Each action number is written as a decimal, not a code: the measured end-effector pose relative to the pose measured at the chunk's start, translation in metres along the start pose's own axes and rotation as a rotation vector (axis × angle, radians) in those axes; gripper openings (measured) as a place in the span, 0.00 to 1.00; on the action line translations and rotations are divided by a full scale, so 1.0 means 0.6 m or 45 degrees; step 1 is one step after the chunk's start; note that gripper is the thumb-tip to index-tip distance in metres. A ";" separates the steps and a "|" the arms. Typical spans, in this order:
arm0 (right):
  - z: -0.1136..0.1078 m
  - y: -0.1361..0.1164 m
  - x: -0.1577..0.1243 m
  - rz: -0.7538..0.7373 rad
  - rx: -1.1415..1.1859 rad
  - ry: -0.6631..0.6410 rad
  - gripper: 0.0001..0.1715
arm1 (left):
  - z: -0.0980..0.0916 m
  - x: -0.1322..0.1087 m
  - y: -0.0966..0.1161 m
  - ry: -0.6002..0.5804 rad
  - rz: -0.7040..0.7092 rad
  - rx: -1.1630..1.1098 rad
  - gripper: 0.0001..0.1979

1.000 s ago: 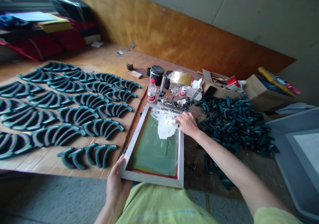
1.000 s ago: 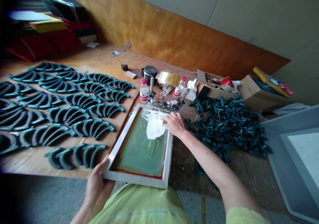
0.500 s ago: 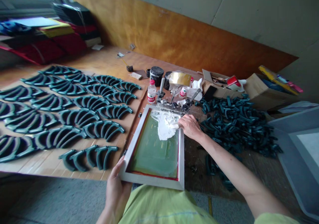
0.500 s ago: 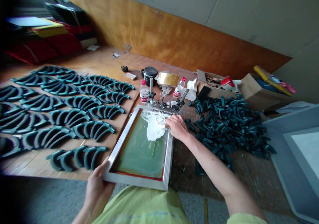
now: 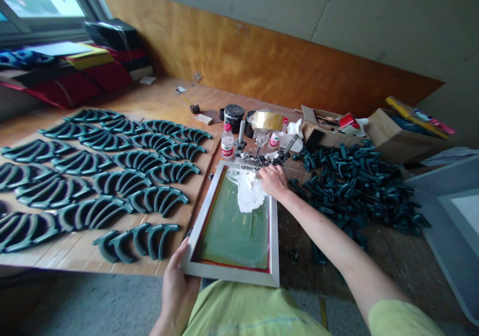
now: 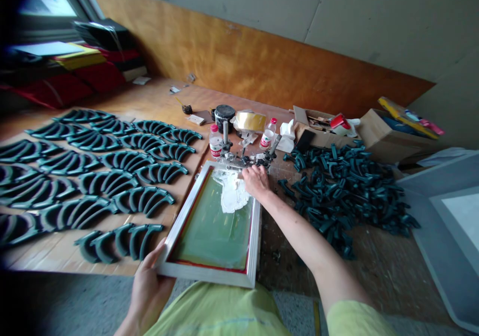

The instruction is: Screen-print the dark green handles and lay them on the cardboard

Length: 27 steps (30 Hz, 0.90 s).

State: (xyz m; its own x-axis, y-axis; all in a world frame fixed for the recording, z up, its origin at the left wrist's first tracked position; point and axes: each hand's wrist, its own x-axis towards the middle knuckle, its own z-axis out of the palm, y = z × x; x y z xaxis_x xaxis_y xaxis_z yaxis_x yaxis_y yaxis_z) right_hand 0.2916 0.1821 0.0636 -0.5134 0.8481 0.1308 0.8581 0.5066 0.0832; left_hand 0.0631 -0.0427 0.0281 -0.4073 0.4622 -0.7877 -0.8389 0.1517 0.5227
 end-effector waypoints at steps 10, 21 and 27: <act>-0.013 -0.012 -0.018 -0.120 0.029 -0.091 0.07 | -0.001 0.001 -0.003 -0.003 0.012 0.015 0.17; -0.019 -0.019 -0.005 -0.190 0.048 -0.128 0.09 | 0.000 -0.003 -0.001 -0.011 0.015 0.011 0.17; -0.045 0.010 0.017 0.043 0.009 -0.220 0.14 | -0.003 0.003 -0.004 -0.014 0.019 0.024 0.14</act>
State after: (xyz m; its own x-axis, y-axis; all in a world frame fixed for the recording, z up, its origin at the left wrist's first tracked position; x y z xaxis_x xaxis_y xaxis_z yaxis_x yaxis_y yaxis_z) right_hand 0.2917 0.1896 0.0922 -0.4761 0.8786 -0.0381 0.8754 0.4776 0.0747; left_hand 0.0639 -0.0440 0.0248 -0.4152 0.4742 -0.7763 -0.8258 0.1614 0.5403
